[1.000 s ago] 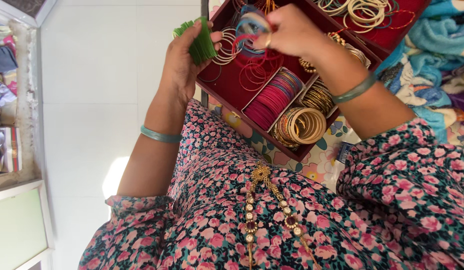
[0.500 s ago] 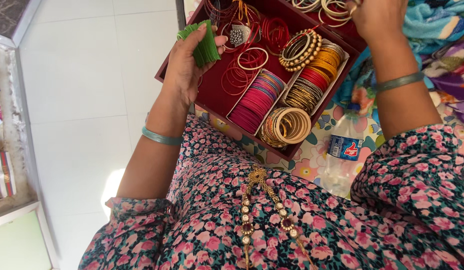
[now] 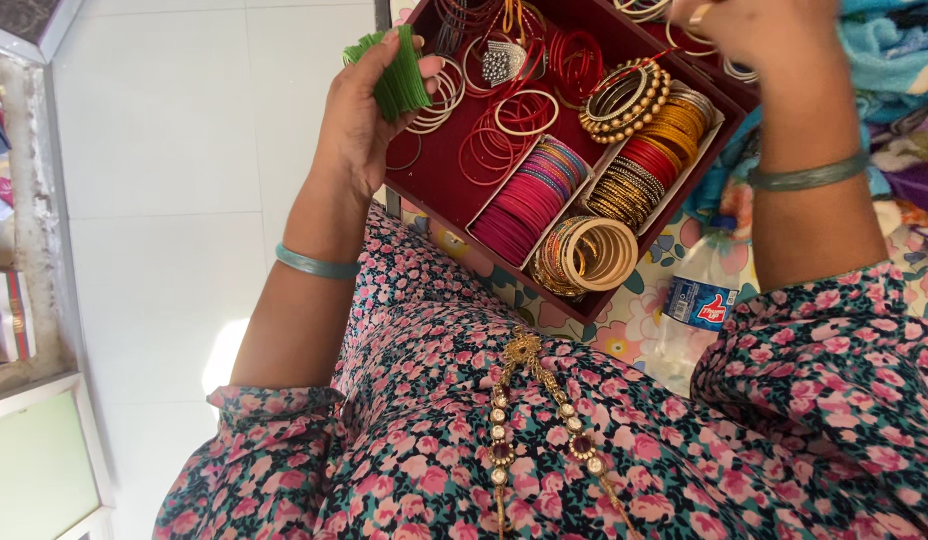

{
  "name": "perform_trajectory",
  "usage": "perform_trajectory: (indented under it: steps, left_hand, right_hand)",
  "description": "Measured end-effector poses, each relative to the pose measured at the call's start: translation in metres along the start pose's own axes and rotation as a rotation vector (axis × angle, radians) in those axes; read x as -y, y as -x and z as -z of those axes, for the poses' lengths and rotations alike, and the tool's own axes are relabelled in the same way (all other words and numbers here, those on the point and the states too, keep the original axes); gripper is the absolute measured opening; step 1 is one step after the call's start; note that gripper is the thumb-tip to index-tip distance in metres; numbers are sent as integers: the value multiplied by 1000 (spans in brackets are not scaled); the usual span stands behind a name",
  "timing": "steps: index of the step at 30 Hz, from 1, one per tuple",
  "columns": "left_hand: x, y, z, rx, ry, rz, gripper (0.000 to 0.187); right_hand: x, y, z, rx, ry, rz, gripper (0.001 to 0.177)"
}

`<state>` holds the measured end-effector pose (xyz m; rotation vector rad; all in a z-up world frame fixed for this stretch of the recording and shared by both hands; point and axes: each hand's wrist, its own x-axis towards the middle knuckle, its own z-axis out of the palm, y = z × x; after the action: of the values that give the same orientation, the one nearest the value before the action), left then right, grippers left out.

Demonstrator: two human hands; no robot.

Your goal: The person sits with a red jewelry box on their lap and repeatedly picks up, separates, and places stacks of bangles into compartments. They handle green, red, and cream-colored bangles, occasionally using a red string to bundle them, and continue arranging the bangles throughout the clip.

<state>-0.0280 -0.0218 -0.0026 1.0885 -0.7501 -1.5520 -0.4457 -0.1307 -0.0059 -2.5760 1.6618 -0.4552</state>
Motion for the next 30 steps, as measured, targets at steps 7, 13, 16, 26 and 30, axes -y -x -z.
perform_trajectory:
  steps: [7,13,16,26,30]
  left_hand:
    - [-6,6,7,-10,16,-82,40]
    - [-13,11,18,-54,17,-87,41]
    - [-13,11,24,-67,45,-67,41]
    - [-12,10,24,-64,41,-47,41]
    - [-13,11,22,-64,51,-33,40]
  right_hand:
    - [174,-48,-88,220,-338,549,27]
    - [220,-55,-158,170,207,590,12]
    - [219,-59,-172,292,172,552,7]
    - [247,-30,-171,173,21,813,8]
    - [251,-25,-164,210,136,868,10]
